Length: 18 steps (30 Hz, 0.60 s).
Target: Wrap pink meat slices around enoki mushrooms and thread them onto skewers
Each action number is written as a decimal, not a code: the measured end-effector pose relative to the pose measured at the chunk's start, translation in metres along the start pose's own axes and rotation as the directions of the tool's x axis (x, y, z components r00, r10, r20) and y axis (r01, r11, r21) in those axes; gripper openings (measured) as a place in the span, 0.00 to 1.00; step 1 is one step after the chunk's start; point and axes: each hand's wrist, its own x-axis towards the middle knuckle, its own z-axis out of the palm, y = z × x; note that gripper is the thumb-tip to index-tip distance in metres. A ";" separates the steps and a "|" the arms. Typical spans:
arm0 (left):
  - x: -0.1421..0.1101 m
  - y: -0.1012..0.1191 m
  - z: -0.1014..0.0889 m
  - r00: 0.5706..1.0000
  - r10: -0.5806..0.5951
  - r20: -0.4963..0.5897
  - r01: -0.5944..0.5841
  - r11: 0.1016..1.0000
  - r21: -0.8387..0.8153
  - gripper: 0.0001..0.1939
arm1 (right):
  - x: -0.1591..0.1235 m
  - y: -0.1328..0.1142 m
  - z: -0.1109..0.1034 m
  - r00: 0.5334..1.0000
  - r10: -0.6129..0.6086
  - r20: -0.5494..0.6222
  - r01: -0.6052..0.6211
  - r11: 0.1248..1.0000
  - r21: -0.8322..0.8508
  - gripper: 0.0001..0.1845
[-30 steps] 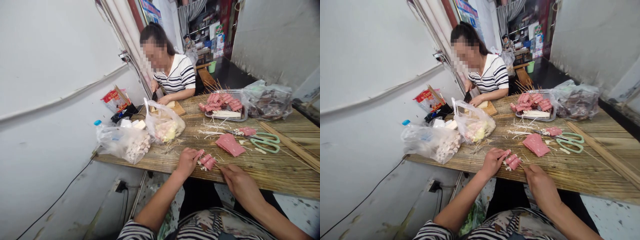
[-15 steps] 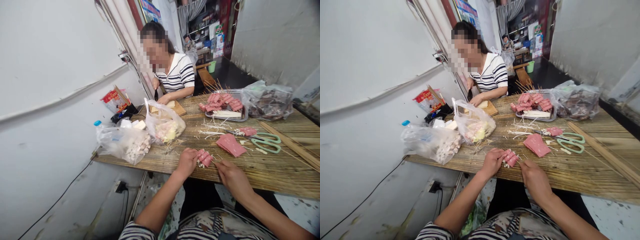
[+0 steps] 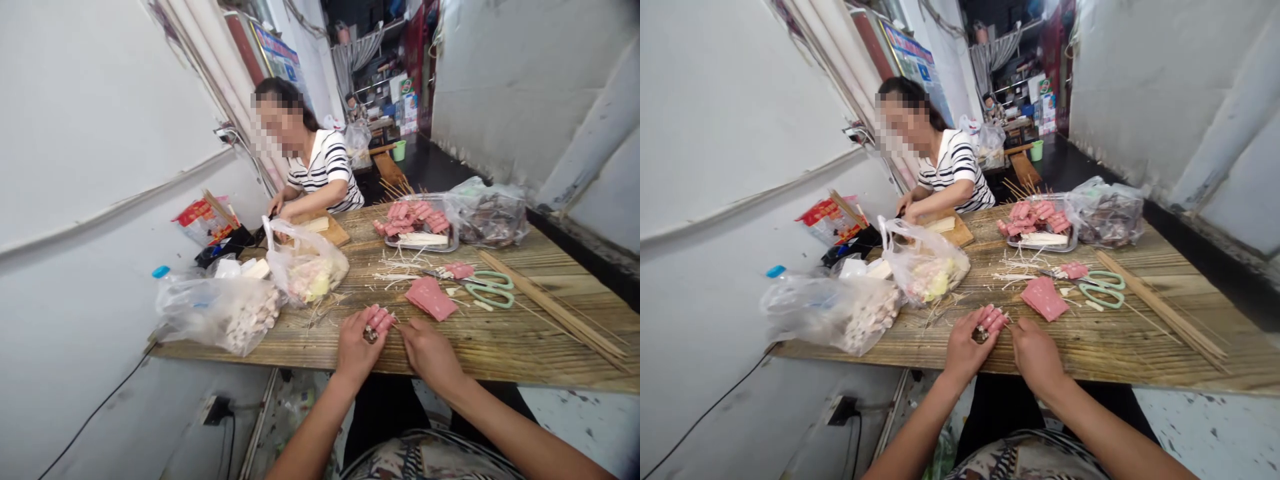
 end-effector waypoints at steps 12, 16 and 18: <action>0.023 -0.015 0.010 0.997 -0.026 -0.074 0.031 0.997 0.071 0.23 | -0.028 0.188 -0.150 0.843 0.453 -0.288 -0.514 0.838 -0.185 0.18; 0.033 -0.016 0.020 0.998 -0.015 -0.064 0.018 0.999 0.043 0.20 | -0.027 0.248 -0.140 0.903 0.425 -0.064 -0.427 0.868 -0.252 0.17; 0.033 -0.015 0.022 0.998 -0.022 -0.064 0.024 0.999 0.038 0.19 | -0.028 0.257 -0.128 0.936 0.349 -0.041 -0.348 0.906 -0.240 0.18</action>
